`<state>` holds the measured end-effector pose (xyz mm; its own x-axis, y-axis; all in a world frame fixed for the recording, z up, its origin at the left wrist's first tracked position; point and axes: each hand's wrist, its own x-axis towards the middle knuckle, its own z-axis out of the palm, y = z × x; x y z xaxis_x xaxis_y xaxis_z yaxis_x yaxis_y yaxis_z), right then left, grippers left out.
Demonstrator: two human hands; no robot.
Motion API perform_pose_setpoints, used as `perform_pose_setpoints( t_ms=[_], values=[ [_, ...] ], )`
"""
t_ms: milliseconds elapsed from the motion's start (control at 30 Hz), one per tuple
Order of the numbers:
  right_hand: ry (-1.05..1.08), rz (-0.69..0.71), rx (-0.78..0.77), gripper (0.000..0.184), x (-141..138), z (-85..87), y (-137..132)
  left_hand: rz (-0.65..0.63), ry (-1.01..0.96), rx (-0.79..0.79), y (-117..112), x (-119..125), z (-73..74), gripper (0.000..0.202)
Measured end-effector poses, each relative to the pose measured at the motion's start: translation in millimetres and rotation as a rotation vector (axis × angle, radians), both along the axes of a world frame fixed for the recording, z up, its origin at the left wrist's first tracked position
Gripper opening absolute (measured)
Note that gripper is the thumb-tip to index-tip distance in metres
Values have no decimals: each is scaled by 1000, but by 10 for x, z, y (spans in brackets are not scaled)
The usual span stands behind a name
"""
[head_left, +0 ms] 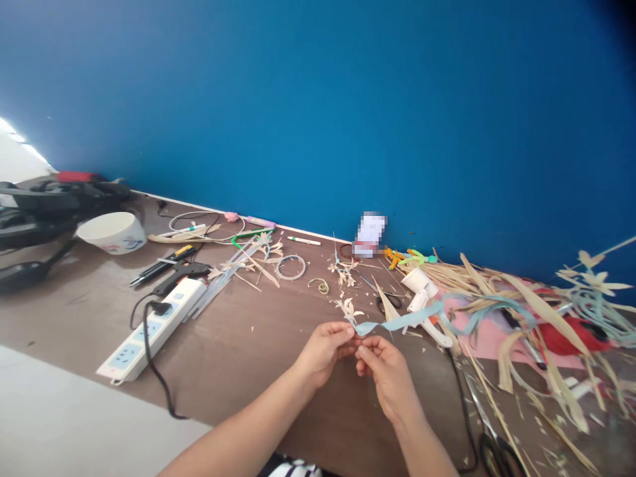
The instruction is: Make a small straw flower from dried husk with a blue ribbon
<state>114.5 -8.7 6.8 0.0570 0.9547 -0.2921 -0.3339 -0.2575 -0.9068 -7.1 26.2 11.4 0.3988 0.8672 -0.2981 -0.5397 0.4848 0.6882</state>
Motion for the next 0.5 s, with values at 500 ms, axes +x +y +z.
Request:
perform_pose_setpoints(
  t_ms=[500],
  values=[
    [258,84,-96,14,-70,9,-59,22,167,115,-45,-73,90,17]
  ],
)
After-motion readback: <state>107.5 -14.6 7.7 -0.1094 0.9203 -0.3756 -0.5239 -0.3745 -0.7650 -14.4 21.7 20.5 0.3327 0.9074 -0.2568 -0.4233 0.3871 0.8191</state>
